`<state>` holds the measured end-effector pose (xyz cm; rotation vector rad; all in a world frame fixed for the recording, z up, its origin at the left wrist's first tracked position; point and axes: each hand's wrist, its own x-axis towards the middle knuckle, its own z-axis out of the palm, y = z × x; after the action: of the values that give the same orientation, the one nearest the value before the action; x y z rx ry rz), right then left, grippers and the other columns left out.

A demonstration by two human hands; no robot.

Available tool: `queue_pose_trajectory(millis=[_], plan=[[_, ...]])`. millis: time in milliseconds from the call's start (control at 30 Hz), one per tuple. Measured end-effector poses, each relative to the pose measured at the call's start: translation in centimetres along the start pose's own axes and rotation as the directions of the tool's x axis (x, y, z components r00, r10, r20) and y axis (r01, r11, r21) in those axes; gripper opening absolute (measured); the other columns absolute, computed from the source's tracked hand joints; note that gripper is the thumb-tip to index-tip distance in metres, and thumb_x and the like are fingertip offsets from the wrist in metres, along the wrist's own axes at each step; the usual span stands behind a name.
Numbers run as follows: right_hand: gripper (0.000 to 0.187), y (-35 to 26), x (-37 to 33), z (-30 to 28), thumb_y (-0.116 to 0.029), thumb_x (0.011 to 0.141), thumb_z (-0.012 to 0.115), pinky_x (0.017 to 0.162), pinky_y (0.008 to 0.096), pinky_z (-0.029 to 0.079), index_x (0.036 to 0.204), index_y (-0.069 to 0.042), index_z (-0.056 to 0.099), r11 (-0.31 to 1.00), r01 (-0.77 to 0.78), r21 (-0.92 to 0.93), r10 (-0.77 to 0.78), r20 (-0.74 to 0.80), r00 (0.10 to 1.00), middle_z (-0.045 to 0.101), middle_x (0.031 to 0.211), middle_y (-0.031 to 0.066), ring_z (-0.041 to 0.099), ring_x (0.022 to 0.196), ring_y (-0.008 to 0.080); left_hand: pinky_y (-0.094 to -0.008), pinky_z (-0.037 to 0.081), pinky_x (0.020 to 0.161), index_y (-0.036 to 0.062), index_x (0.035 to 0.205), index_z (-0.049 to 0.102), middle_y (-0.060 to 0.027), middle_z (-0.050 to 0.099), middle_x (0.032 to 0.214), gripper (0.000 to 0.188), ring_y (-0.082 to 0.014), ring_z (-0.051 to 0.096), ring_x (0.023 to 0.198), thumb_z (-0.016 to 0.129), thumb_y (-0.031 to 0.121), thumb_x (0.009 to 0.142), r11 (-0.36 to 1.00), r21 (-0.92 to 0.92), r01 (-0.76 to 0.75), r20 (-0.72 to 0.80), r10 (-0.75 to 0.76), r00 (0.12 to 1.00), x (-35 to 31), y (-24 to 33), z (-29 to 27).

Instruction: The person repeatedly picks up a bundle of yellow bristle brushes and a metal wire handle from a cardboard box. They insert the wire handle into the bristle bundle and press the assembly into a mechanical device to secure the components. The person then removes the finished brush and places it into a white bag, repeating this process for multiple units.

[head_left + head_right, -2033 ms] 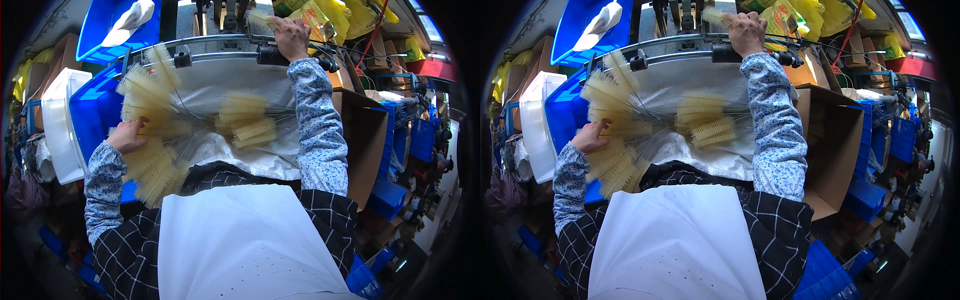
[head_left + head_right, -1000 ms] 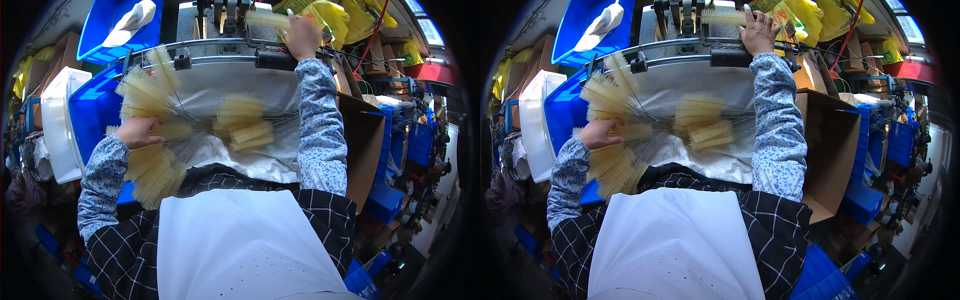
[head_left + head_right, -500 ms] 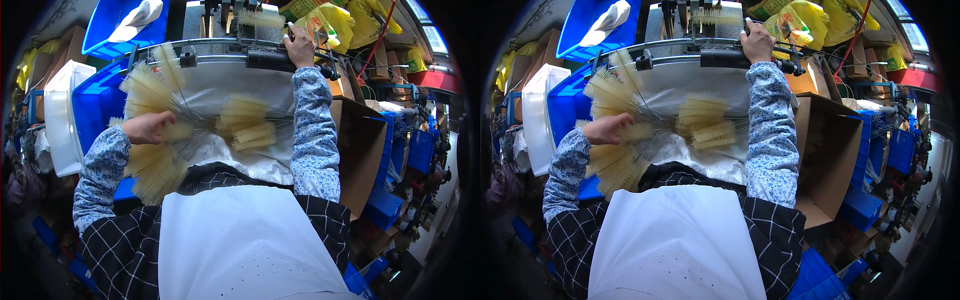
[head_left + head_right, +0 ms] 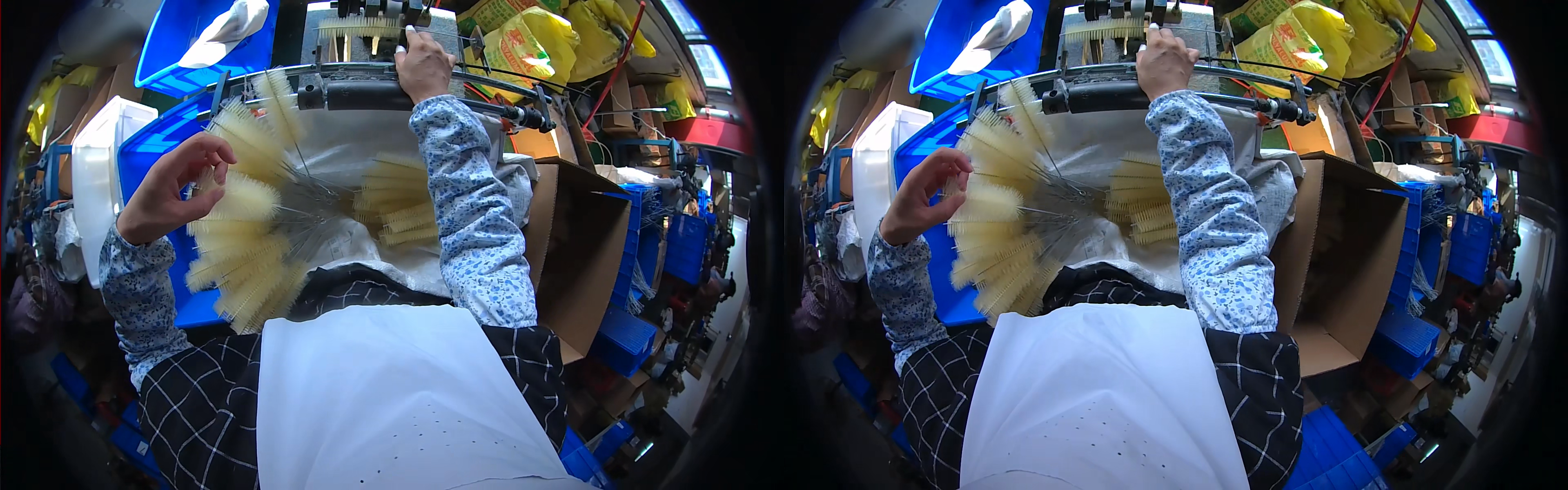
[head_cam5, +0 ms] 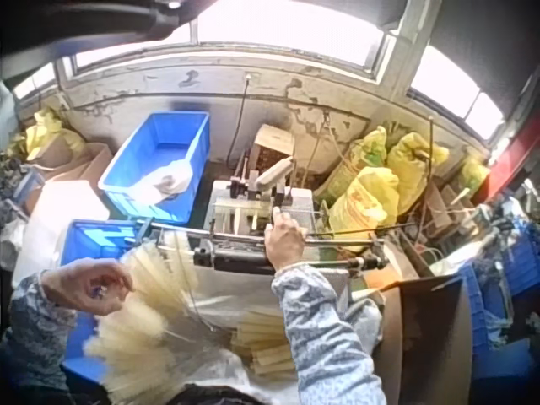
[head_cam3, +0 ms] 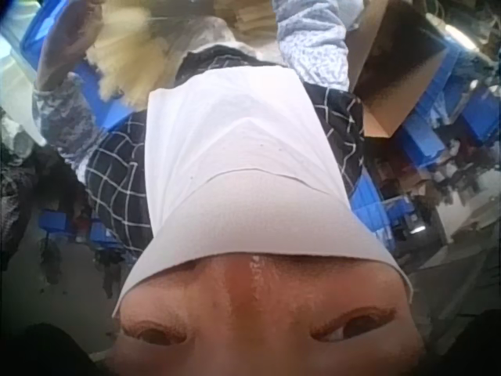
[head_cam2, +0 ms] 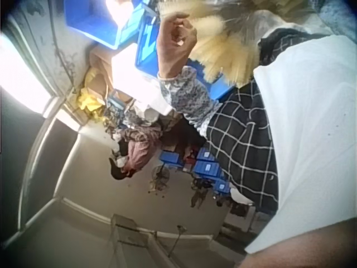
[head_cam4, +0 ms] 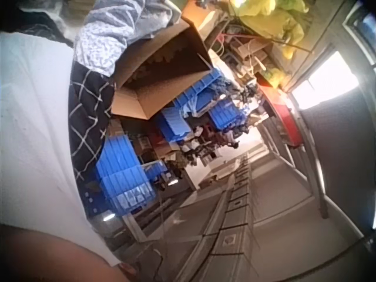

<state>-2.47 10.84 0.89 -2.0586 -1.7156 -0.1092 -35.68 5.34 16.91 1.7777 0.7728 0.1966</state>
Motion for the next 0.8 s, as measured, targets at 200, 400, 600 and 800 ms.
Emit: queue_pose_trajectory(millis=[200,400,600,800], plan=[[0.037,0.6,-0.3,0.2,-0.025,0.079,0.054,0.078,0.0428,0.041,0.112,-0.009,0.054,1.000,0.020,0.004,-0.020,0.021,1.000,0.057,0.101,0.0082,0.056,0.093,0.0277,-0.0217,0.038,0.073,0.0041,0.105,0.045,-0.0008,0.043,0.089,0.038,-0.0069,0.044,0.080,0.054,-0.008,0.070,0.999,-0.013,-0.046,-0.081,0.045,0.996,-1.2,-0.2,-0.6],[0.038,6.6,-0.5,-0.9,-0.026,0.077,0.055,0.078,0.0402,0.042,0.112,-0.014,0.055,1.000,0.017,-0.025,-0.017,0.009,1.000,0.058,0.104,0.0073,0.056,0.093,0.0267,-0.0231,0.035,0.074,0.0055,0.105,0.044,-0.0028,0.042,0.089,0.035,-0.0104,0.042,0.080,0.054,0.002,0.071,0.985,0.040,-0.168,-0.333,0.172,0.927,-4.5,-2.1,-2.5],[0.032,14.2,0.3,-3.0,-0.028,0.077,0.056,0.081,0.0371,0.042,0.105,-0.012,0.058,0.997,-0.020,0.080,0.010,0.116,0.993,0.059,0.100,0.0075,0.055,0.093,0.0286,-0.0214,0.038,0.077,0.0034,0.114,0.041,-0.0064,0.045,0.097,0.039,-0.0095,0.045,0.086,0.053,0.007,0.077,0.986,-0.016,-0.167,-0.500,0.137,0.855,-4.7,-3.3,-3.4],[0.024,15.8,2.9,-4.2,-0.029,0.084,0.049,0.087,0.0324,0.038,0.103,-0.020,0.061,0.924,0.084,-0.372,-0.077,0.031,0.997,0.059,0.101,0.0078,0.051,0.099,0.0248,-0.0206,0.038,0.078,0.0049,0.118,0.039,-0.0060,0.046,0.099,0.042,-0.0099,0.045,0.090,0.053,0.014,0.080,0.943,-0.205,-0.262,-0.302,0.193,0.933,-1.1,-1.7,-1.8]])
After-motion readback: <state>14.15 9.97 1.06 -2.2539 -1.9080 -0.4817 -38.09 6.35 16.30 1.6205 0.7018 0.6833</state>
